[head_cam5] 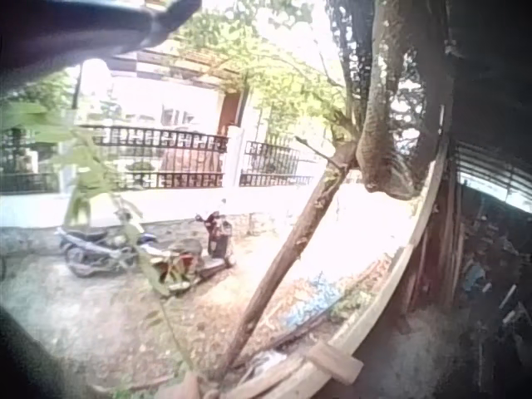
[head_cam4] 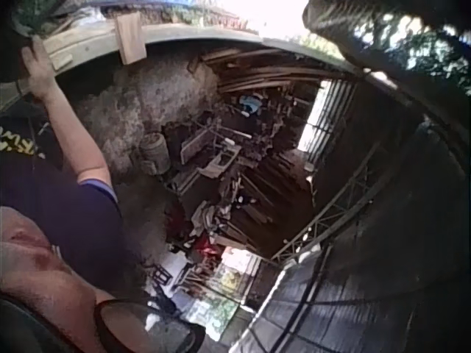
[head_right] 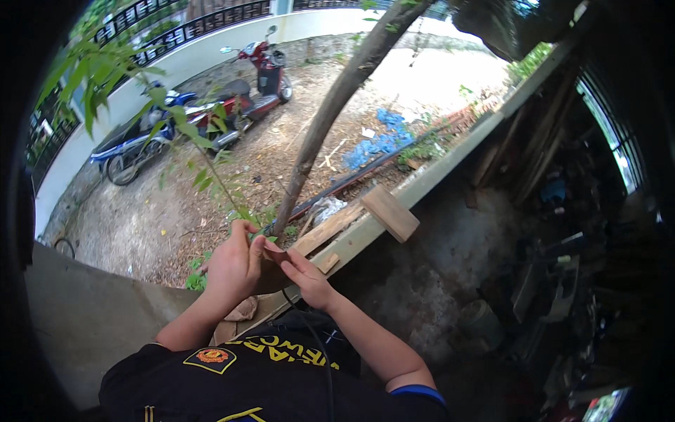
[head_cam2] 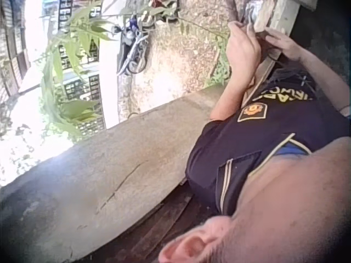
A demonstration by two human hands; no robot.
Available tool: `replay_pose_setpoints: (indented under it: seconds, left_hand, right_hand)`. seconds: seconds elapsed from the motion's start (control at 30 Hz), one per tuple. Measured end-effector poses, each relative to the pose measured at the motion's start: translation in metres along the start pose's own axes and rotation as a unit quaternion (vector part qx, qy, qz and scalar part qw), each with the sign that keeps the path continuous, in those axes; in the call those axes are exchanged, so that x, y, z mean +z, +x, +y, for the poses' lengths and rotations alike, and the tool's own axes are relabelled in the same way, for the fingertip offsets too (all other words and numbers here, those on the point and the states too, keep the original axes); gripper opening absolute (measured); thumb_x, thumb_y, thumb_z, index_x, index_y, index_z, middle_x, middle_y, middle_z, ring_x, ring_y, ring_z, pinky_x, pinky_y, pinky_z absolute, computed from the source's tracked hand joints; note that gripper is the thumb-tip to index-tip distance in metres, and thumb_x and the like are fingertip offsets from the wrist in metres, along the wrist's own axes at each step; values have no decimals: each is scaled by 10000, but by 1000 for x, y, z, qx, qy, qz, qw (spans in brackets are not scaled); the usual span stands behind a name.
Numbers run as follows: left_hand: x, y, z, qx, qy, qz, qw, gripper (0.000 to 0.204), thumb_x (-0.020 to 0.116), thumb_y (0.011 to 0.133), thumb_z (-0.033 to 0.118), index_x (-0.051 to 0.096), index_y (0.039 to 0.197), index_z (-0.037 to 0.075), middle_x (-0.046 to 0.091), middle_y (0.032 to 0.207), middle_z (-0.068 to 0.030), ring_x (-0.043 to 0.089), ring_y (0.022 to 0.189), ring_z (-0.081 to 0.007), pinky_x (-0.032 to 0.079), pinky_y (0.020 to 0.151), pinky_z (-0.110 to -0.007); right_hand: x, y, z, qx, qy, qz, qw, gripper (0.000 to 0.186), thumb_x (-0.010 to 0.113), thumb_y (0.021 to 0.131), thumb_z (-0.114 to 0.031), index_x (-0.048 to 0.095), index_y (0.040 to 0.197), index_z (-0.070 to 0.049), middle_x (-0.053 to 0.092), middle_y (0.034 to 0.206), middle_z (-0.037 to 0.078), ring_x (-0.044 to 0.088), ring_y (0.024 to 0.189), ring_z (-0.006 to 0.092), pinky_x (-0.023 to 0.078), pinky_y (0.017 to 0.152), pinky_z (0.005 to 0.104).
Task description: Measure, wipe, and chisel wood pieces in a workshop, then carry them to an outdoor area for assembly.
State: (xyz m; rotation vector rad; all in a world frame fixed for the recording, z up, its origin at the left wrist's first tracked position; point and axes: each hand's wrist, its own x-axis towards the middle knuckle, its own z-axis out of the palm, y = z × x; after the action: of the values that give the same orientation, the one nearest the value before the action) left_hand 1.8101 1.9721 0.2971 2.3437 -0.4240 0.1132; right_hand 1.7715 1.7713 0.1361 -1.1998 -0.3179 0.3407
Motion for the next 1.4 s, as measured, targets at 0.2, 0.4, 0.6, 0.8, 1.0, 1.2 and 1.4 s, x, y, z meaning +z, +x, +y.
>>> replay_pose_setpoints:
  seconds: [0.2,0.4,0.6,0.8,1.0,1.2,1.4]
  left_hand:
    - [7,0,2,11,-17,-9,1000,288,520,1072,313,494,1130,32,641,742,-219,648,694,-449,470,596,-529]
    - [4,-3,5,34,-23,20,999,252,529,1065,268,506,1122,24,651,751,-213,658,692,-431,483,596,-518]
    - [3,-1,12,-9,-18,-4,1000,231,553,1048,255,516,1123,39,660,740,-217,674,687,-424,503,592,-515]
    - [4,-3,-1,15,-5,33,999,231,561,1038,254,512,1101,37,664,750,-217,685,676,-416,536,582,-492]
    - [9,-4,0,56,8,48,997,235,535,1063,268,530,1112,38,641,706,-183,662,648,-408,496,567,-497]
    - [9,-1,-1,78,51,48,995,250,569,1041,278,581,949,46,650,785,-175,662,683,-394,513,594,-476]
    - [12,-4,15,103,74,38,991,267,590,1028,254,577,839,66,626,765,-151,639,644,-375,482,561,-470]
  right_hand:
    - [4,19,-12,165,-106,162,967,436,413,1116,-241,479,1487,-24,564,1426,89,490,1334,160,332,1160,322]
    - [11,9,3,-30,-30,58,997,428,413,1118,-235,488,1474,-11,584,1403,81,511,1324,165,360,1142,315]
    - [-1,21,7,244,-188,229,923,466,383,1090,-232,464,1491,-8,562,1453,151,486,1384,240,328,1189,369]
    - [14,12,-2,-40,26,53,997,449,374,1111,-179,454,1495,38,521,1504,130,466,1415,204,306,1199,333]
    - [10,21,15,185,-118,255,942,426,378,1123,-229,487,1454,15,571,1415,112,538,1297,180,405,1117,337]
    - [14,8,5,-38,57,98,993,434,372,1122,-230,487,1464,12,580,1402,110,539,1298,172,399,1122,323]
    - [-28,1,67,117,-77,247,959,530,436,1111,-342,492,1461,51,560,1454,153,477,1381,232,311,1193,336]
